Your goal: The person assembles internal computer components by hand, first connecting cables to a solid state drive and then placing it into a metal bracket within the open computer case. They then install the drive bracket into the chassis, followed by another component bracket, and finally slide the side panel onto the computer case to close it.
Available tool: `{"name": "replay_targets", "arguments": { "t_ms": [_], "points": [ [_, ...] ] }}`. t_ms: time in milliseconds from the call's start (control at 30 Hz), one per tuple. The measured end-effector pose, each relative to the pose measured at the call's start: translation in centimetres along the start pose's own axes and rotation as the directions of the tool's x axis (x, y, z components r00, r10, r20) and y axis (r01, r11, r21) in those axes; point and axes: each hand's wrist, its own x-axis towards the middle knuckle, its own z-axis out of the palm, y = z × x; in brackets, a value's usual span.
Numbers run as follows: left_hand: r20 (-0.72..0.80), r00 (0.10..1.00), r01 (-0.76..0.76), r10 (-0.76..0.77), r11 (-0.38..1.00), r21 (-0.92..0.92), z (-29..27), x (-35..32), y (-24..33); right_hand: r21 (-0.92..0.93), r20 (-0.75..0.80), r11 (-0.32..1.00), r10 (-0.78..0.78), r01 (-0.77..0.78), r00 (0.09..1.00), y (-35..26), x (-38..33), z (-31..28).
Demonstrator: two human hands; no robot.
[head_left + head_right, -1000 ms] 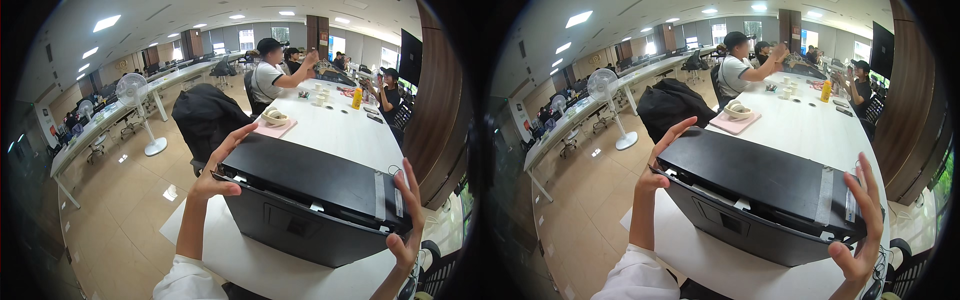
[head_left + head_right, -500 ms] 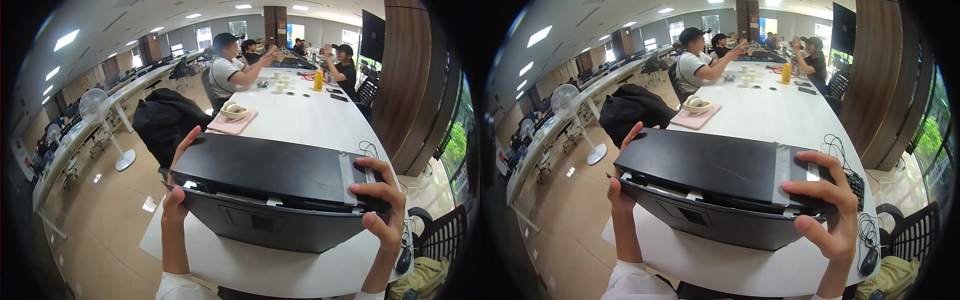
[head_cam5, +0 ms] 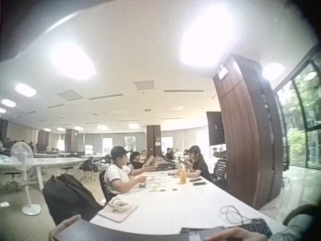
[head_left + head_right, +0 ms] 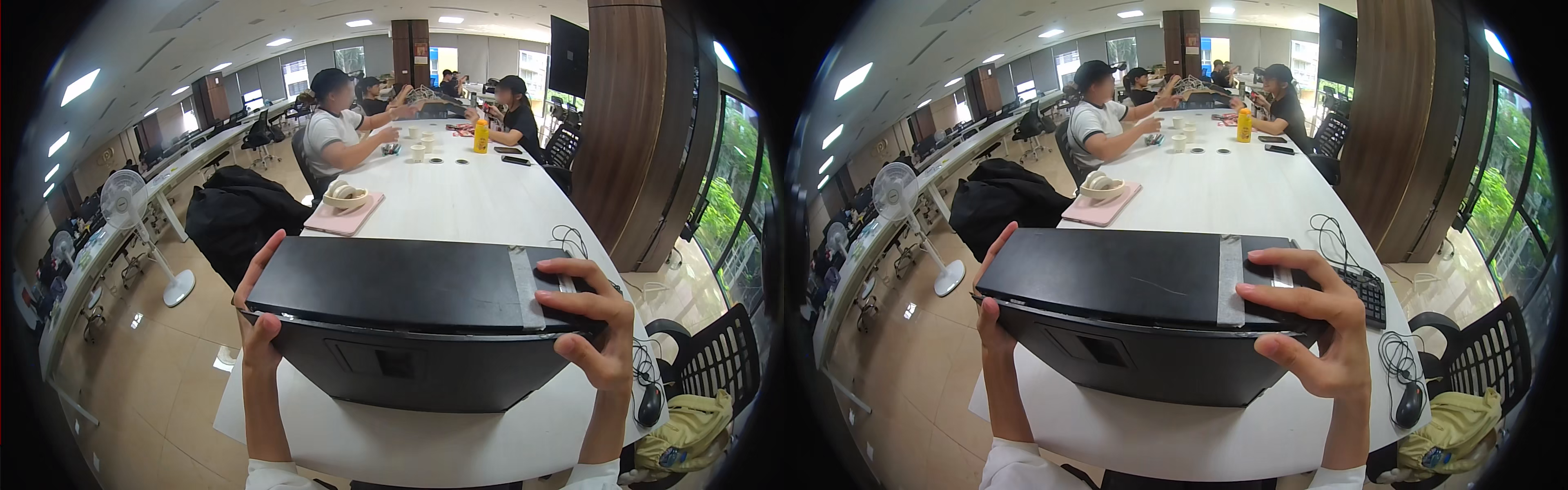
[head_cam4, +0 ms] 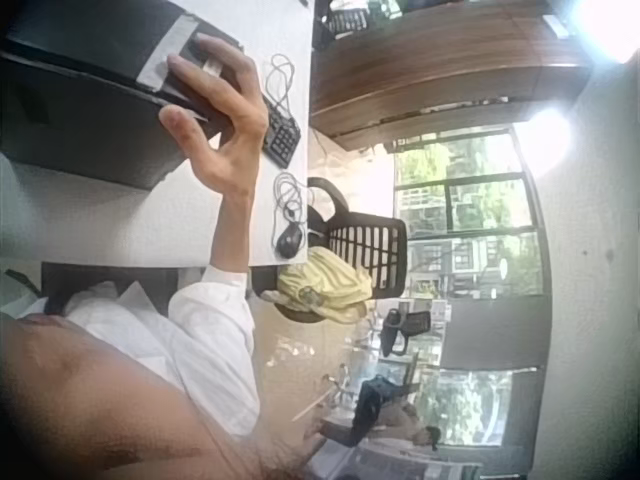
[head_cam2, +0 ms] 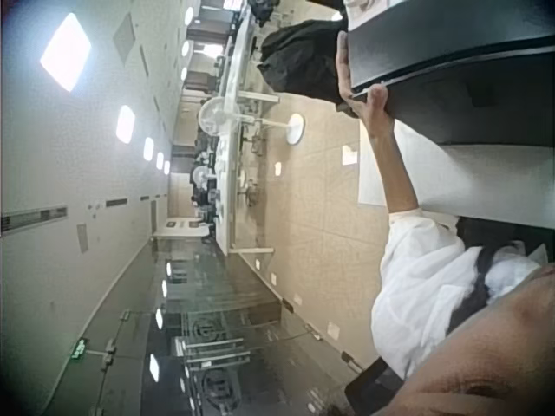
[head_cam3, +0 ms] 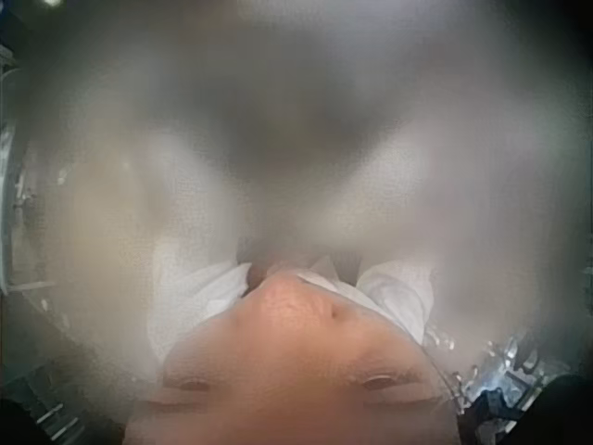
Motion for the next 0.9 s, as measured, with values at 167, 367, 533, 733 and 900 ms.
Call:
{"name": "replay_targets", "arguments": {
  "t_ms": [167, 367, 533, 733, 900],
  "points": [
    [-0.041, 0.999, -0.016, 0.018, 0.999, 0.033, -0.3, 0.2, -0.3, -0.018, -0.012, 0.998, -0.061, 0.061, 0.998, 0.4, 0.1, 0.1],
    [-0.025, 1.000, -0.010, 0.012, 0.997, 0.072, -0.2, 0.4, -0.1, -0.064, 0.033, 0.996, -0.053, 0.055, 0.998, 0.2, 0.0, -0.3],
    [0.008, 1.000, -0.010, 0.009, 0.996, 0.093, 0.0, 0.2, 0.2, -0.052, 0.075, 0.997, -0.059, 0.063, 0.995, 0.4, 0.1, -0.6],
    [0.035, 0.999, -0.036, 0.032, 0.992, 0.118, -0.1, 0.2, 0.8, -0.134, 0.114, 0.991, -0.011, 0.026, 0.993, -0.1, 0.3, -1.2],
    [0.023, 0.997, -0.078, 0.076, 0.992, 0.101, 0.2, 0.1, 0.3, -0.210, 0.138, 0.977, -0.006, 0.035, 0.990, 0.4, 0.6, -1.7]
  ]
}}
